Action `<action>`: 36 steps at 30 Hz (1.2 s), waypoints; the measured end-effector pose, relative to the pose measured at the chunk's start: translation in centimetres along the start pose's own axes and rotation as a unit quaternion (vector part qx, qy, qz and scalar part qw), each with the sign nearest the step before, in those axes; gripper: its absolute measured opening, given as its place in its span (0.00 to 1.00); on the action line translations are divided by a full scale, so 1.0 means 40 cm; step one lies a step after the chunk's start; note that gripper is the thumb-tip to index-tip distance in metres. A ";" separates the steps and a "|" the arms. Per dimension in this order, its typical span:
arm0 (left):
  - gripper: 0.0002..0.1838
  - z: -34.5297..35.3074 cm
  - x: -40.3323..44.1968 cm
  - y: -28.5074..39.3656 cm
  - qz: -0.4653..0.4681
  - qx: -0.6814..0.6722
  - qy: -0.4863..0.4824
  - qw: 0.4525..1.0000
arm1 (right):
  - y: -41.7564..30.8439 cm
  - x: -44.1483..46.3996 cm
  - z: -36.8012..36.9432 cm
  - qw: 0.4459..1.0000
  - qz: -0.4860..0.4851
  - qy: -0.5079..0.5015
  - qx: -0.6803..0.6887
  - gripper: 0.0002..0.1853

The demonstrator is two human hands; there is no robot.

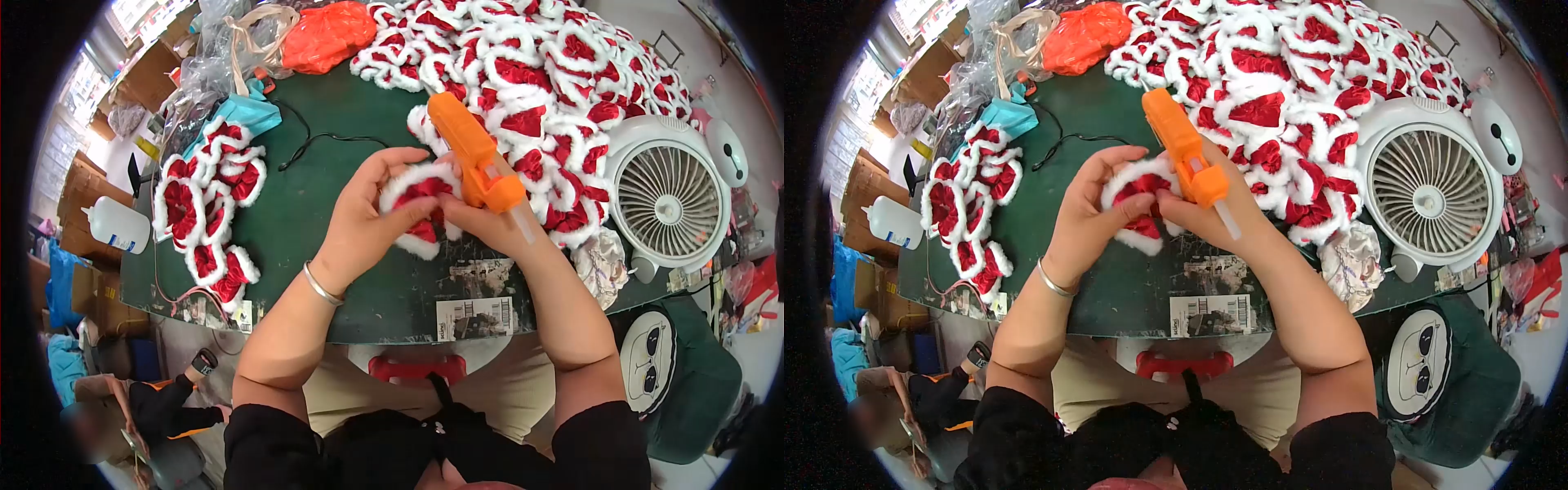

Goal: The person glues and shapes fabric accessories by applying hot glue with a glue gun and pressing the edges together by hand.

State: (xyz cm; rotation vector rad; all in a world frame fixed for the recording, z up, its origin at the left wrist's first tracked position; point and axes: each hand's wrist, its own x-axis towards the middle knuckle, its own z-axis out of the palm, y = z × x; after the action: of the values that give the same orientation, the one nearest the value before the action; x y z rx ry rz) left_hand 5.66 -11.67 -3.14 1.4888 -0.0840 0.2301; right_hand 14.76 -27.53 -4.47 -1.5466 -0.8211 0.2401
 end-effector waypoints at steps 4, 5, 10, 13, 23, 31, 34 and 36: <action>0.10 -0.017 0.008 -0.022 -0.005 -0.075 0.090 0.993 | 0.005 0.010 0.008 0.999 -0.039 0.005 -0.023 0.19; 0.10 -0.020 0.008 -0.021 -0.005 -0.074 0.090 0.993 | 0.003 0.008 0.012 0.994 -0.086 0.025 -0.060 0.19; 0.10 -0.037 0.013 -0.015 -0.081 -0.269 0.067 0.957 | 0.003 0.015 0.012 0.993 -0.061 0.048 -0.091 0.18; 0.13 -0.049 0.014 -0.022 -0.120 -0.315 0.036 0.941 | -0.011 0.019 -0.002 0.998 0.002 0.025 0.055 0.16; 0.17 -0.033 0.009 -0.004 -0.109 -0.371 0.019 0.922 | -0.004 0.004 -0.002 0.999 -0.023 0.034 0.006 0.15; 0.07 -0.024 -0.005 0.012 -0.168 -0.275 -0.039 0.946 | -0.013 0.001 -0.020 0.967 0.060 -0.046 0.244 0.13; 0.06 -0.016 -0.007 0.004 -0.171 -0.276 -0.028 0.945 | -0.030 0.002 -0.014 0.985 0.045 -0.073 0.148 0.13; 0.05 -0.007 -0.007 -0.005 -0.173 -0.244 -0.007 0.954 | -0.039 0.006 -0.004 0.998 0.029 -0.062 -0.008 0.11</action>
State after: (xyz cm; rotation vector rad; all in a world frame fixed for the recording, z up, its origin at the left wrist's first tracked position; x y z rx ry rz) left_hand 5.41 -11.44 -3.40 0.9900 0.1031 -0.0842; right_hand 14.47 -27.63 -2.92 -1.5840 -0.8768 0.3765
